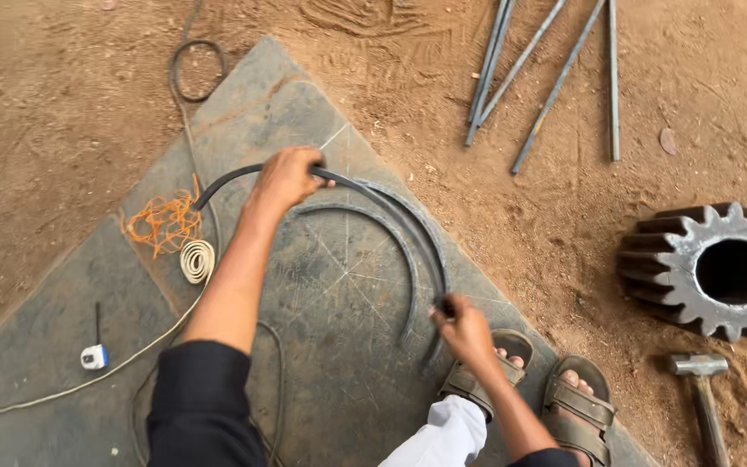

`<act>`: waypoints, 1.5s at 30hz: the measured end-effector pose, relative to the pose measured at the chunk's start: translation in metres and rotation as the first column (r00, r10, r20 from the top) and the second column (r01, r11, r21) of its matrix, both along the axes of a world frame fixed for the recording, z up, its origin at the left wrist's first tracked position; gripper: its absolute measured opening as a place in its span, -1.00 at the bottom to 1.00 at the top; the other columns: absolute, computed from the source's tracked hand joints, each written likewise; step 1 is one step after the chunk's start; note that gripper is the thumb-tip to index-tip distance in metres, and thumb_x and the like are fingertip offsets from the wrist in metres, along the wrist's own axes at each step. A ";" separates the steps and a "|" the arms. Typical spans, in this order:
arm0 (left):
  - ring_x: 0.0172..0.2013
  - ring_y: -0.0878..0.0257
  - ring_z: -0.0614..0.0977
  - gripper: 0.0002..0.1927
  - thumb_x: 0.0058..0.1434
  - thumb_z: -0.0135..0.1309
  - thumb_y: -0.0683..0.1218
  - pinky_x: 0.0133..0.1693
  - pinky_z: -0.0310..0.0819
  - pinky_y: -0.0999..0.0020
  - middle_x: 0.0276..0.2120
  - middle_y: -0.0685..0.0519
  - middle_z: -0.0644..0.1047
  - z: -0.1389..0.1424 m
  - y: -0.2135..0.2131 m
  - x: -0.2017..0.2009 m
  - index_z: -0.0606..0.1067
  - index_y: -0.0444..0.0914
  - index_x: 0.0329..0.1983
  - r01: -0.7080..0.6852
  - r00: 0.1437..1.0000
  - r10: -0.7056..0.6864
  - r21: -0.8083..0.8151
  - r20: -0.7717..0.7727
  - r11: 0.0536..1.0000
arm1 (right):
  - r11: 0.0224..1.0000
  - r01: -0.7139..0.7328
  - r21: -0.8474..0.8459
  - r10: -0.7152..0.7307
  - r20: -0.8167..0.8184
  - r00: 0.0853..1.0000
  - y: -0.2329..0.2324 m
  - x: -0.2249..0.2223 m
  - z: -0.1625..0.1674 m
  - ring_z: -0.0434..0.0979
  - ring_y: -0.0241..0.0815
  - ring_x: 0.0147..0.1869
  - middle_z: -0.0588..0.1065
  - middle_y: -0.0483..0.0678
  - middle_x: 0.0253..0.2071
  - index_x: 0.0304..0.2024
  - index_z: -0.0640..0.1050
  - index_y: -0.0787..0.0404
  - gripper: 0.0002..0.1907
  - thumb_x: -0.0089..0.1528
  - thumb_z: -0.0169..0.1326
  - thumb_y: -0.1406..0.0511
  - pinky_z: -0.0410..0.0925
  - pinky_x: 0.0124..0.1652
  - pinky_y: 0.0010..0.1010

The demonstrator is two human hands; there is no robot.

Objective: The person bends metal rods into curved shapes using a hammer and a gear-like metal piece as a form. They repeatedly hammer the rods along the gear's edge, then place the bent rods on a flat surface to compare their curvature.

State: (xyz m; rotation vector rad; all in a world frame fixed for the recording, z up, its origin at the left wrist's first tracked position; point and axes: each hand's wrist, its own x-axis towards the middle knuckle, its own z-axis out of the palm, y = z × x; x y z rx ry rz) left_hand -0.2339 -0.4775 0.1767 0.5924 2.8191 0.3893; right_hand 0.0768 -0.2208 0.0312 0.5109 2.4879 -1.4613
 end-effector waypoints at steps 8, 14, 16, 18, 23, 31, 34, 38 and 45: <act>-0.04 -0.11 0.64 -0.63 -0.03 0.44 -0.06 -0.01 0.50 0.02 -0.12 -0.15 0.63 -0.147 0.045 -0.025 0.66 -0.16 -0.13 0.089 0.954 -0.036 -0.168 0.298 0.982 | 0.964 0.264 0.030 -0.263 0.249 0.932 -0.019 0.037 -0.035 0.67 0.09 -0.20 0.65 0.11 -0.31 0.00 0.54 0.25 -0.53 0.10 0.28 0.19 0.44 -0.15 -0.13; -0.06 -0.13 0.64 -0.58 -0.09 0.45 -0.13 -0.01 0.51 0.03 -0.14 -0.19 0.63 -0.180 0.049 -0.029 0.66 -0.17 -0.11 0.072 0.974 -0.045 -0.118 0.223 0.990 | 0.945 0.309 0.109 -0.327 0.258 0.909 -0.019 0.027 -0.048 0.67 0.08 -0.15 0.64 0.11 -0.25 -0.09 0.59 0.27 -0.61 0.11 0.29 0.19 0.44 -0.11 -0.14; -0.07 -0.12 0.65 -0.61 -0.06 0.44 -0.13 0.00 0.51 0.03 -0.16 -0.20 0.63 -0.186 0.048 -0.029 0.66 -0.17 -0.11 0.076 0.974 -0.052 -0.103 0.221 0.992 | 0.936 0.323 0.138 -0.348 0.240 0.906 -0.023 0.027 -0.050 0.67 0.08 -0.13 0.64 0.11 -0.23 -0.12 0.60 0.29 -0.64 0.12 0.28 0.20 0.44 -0.09 -0.14; -0.08 -0.10 0.66 -0.62 -0.03 0.43 -0.13 0.01 0.52 0.04 -0.17 -0.19 0.64 -0.191 0.048 -0.028 0.66 -0.17 -0.10 0.053 0.970 -0.025 -0.110 0.242 0.993 | 0.931 0.321 0.172 -0.350 0.180 0.919 -0.024 0.028 -0.050 0.65 0.11 -0.11 0.62 0.15 -0.19 -0.14 0.61 0.31 -0.67 0.14 0.27 0.22 0.42 -0.07 -0.13; -0.09 -0.10 0.66 -0.65 0.01 0.42 -0.08 -0.02 0.52 0.03 -0.15 -0.16 0.64 -0.203 0.048 -0.021 0.67 -0.14 -0.10 0.068 0.980 -0.041 -0.135 0.193 0.989 | 0.931 0.310 0.192 -0.349 0.221 0.911 -0.018 0.026 -0.050 0.64 0.11 -0.09 0.61 0.14 -0.16 -0.13 0.62 0.30 -0.66 0.14 0.27 0.21 0.41 -0.06 -0.12; -0.11 -0.15 0.64 -0.64 -0.03 0.43 -0.06 -0.07 0.52 0.01 -0.01 -0.11 0.59 -0.215 0.045 -0.014 0.66 -0.21 -0.16 0.151 0.988 -0.153 -0.113 -0.015 0.982 | 0.944 0.294 0.146 -0.322 0.237 0.917 -0.015 0.030 -0.055 0.66 0.06 -0.10 0.62 0.11 -0.15 -0.02 0.64 0.19 -0.62 0.15 0.26 0.19 0.42 -0.06 -0.16; -0.06 -0.15 0.63 -0.64 0.02 0.43 -0.02 -0.02 0.51 -0.01 -0.08 -0.10 0.60 -0.216 0.046 -0.015 0.65 -0.20 -0.12 0.131 0.991 -0.125 -0.167 0.047 0.977 | 0.949 0.258 0.182 -0.297 0.232 0.926 -0.016 0.034 -0.057 0.64 0.09 -0.07 0.60 0.12 -0.12 -0.04 0.66 0.18 -0.65 0.16 0.26 0.18 0.41 -0.05 -0.14; -0.07 -0.14 0.64 -0.65 0.03 0.41 -0.01 -0.05 0.50 -0.05 -0.13 -0.12 0.61 -0.219 0.046 -0.014 0.65 -0.20 -0.13 0.141 0.990 -0.134 -0.219 0.046 0.966 | 0.953 0.242 0.184 -0.278 0.199 0.940 -0.018 0.039 -0.061 0.63 0.11 -0.05 0.59 0.12 -0.11 -0.06 0.67 0.20 -0.66 0.17 0.26 0.18 0.41 -0.05 -0.15; -0.05 -0.04 0.67 -0.89 0.29 0.19 -0.19 0.08 0.46 0.00 -0.16 -0.10 0.64 -0.220 0.019 -0.012 0.63 -0.22 -0.13 0.122 0.965 -0.187 -0.316 -0.184 0.941 | 0.955 0.252 0.157 -0.278 0.176 0.944 -0.016 0.044 -0.067 0.64 0.10 -0.08 0.62 0.10 -0.13 -0.10 0.68 0.21 -0.68 0.17 0.25 0.18 0.41 -0.04 -0.18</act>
